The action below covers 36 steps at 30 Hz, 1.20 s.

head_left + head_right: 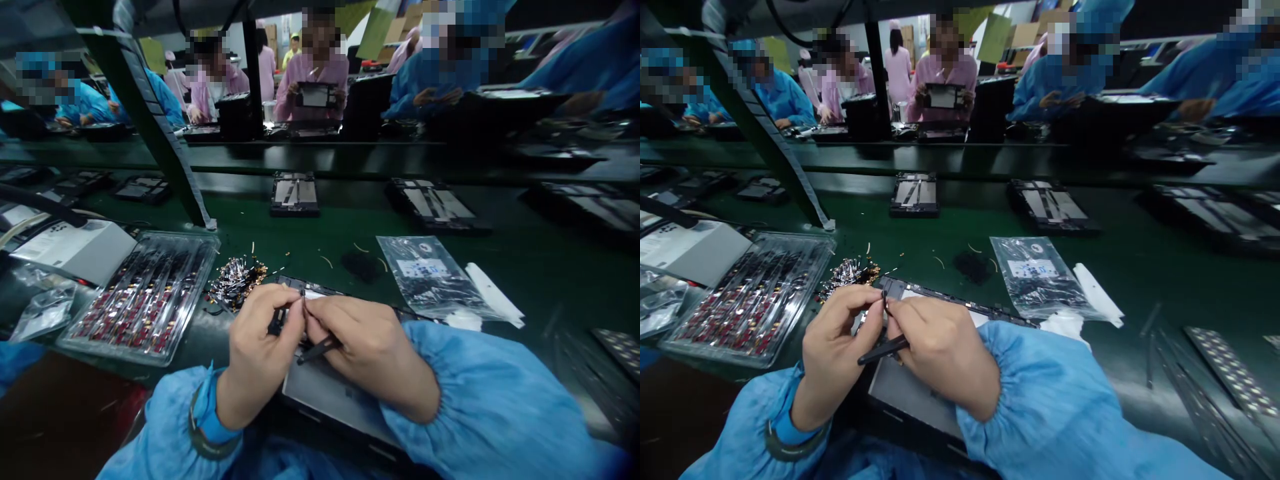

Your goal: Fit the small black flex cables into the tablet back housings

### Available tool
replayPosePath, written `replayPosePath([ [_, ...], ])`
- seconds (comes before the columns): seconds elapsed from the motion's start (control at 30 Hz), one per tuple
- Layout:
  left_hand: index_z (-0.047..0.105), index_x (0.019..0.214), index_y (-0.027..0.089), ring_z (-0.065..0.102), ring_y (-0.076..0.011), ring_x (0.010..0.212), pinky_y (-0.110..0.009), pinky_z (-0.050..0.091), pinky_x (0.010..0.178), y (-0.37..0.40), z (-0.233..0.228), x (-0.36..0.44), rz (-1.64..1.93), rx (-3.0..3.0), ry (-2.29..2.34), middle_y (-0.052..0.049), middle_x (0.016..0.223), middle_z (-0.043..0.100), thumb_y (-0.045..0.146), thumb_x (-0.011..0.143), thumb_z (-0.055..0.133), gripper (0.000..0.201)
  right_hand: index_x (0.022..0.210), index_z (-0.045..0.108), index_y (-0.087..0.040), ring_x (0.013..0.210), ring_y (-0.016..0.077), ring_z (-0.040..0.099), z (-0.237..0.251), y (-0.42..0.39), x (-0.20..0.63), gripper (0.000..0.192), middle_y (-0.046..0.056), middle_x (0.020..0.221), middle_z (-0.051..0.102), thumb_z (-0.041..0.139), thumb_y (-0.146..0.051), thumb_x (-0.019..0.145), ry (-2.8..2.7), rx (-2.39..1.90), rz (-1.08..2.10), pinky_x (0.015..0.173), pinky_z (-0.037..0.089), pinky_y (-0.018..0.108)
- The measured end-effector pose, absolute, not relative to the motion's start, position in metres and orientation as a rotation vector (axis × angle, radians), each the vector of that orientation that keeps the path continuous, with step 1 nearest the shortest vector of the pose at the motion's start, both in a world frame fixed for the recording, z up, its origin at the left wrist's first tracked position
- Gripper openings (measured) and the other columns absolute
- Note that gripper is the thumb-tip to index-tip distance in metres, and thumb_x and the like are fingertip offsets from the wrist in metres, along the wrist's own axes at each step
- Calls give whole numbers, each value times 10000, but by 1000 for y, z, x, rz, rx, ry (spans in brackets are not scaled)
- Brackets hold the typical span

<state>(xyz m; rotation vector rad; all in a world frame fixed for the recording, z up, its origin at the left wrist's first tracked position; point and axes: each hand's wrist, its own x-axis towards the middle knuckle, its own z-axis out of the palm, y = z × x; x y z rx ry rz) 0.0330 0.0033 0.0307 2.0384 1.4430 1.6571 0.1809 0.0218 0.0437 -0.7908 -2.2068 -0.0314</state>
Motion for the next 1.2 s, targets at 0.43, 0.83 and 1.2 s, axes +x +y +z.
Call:
replayPosePath([
  [0.43,629,806,180,639,-145,779,-245,521,704,3,25,25,1522,1874,1428,-38,809,655,147,795,586,56,787,633,-143,593,130,633,40,21,183,164,19,673,671,498,-107,872,-2202,-823,233,564,459,242],
  [0.83,618,819,168,624,-114,803,-211,509,740,0,21,23,1589,1926,1409,-23,819,644,94,805,582,84,786,628,-121,596,134,612,37,20,180,163,24,690,666,491,-100,873,-2232,-805,130,570,434,255],
  [1.2,594,725,178,612,-125,676,-224,503,596,2,28,16,1431,1760,1450,-10,726,616,145,787,551,82,711,665,-171,477,110,568,53,26,190,242,-14,524,599,521,-271,878,-2065,-1063,962,481,430,214],
])
